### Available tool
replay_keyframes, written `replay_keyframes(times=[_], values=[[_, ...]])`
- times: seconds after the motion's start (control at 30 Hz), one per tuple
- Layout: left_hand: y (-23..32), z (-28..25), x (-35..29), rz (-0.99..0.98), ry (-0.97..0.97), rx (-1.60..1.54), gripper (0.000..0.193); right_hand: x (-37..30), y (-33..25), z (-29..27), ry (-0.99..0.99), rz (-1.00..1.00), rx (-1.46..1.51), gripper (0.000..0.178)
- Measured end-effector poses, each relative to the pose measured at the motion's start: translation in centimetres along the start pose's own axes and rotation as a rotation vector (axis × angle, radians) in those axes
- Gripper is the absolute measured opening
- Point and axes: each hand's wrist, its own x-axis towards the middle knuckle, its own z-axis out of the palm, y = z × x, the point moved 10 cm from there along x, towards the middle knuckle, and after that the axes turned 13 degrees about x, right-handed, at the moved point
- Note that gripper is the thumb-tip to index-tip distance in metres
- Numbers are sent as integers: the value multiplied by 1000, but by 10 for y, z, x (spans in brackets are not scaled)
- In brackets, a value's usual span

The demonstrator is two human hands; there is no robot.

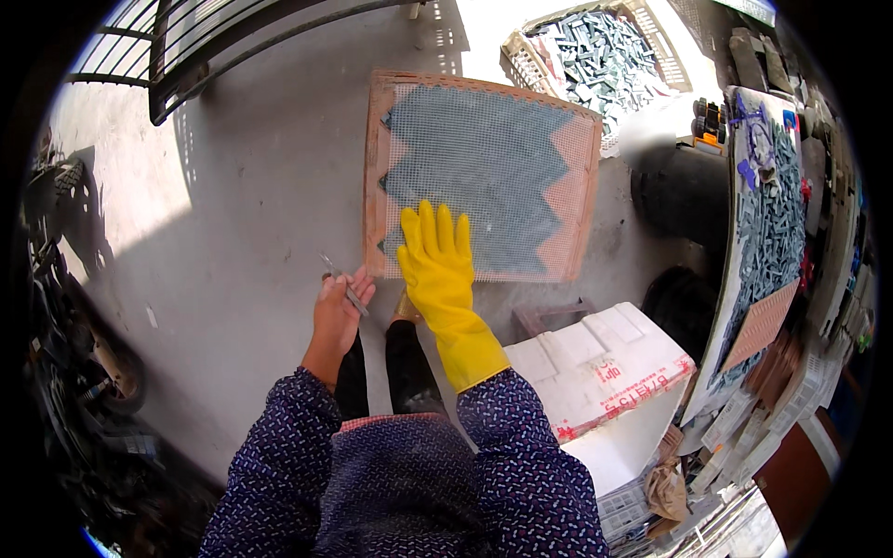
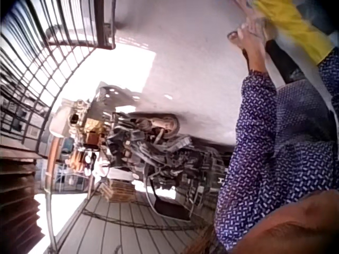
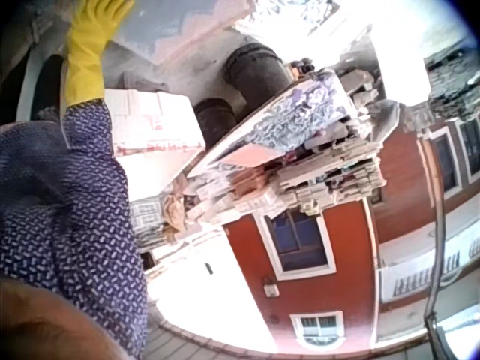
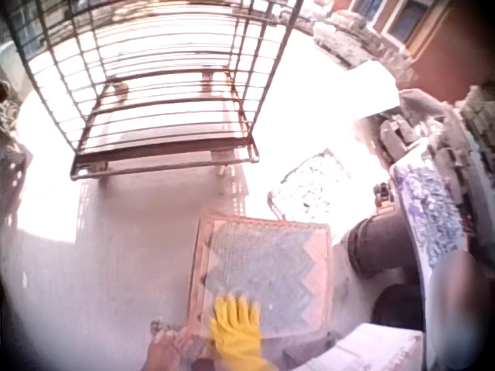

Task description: The person places small rectangular tiles onto a mesh sheet using tweezers and a gloved hand, then wipes the surface and places the sheet on a drying rack. The person repeats this process with multiple sheets, retrieving tiles from a nearby container.

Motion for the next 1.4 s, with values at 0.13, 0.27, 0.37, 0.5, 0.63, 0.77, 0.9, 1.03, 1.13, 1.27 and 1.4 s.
replay_keyframes(times=[0.13,0.27,0.37,0.5,0.63,0.77,0.9,1.03,1.13,1.27,1.4], values=[[-1,-6,-1,-43,45,-41,9,-4,2,-11,-63,-120,246,45],[-2,-3,-1,-13,26,-43,10,9,13,-16,84,-23,144,49],[-3,0,0,0,6,-52,9,12,-6,11,9,-123,11,54],[-1,-3,0,-5,22,-35,9,-38,-11,24,-193,-249,109,57],[-4,-9,-1,-40,75,-60,9,-47,-15,1,-252,-317,182,55],[-4,-2,1,18,52,-27,10,-5,-20,1,-122,-299,161,53],[0,0,0,13,27,23,12,-6,-28,12,-144,-255,194,56],[3,-10,3,15,34,52,13,-48,-15,7,-297,-246,269,55],[0,-6,1,-34,62,-25,14,-56,44,-8,-366,-148,153,52],[9,-3,-2,7,17,50,14,-48,90,-60,30,284,-34,51],[9,-2,0,-3,-11,97,15,-17,33,-25,174,201,-24,51]])
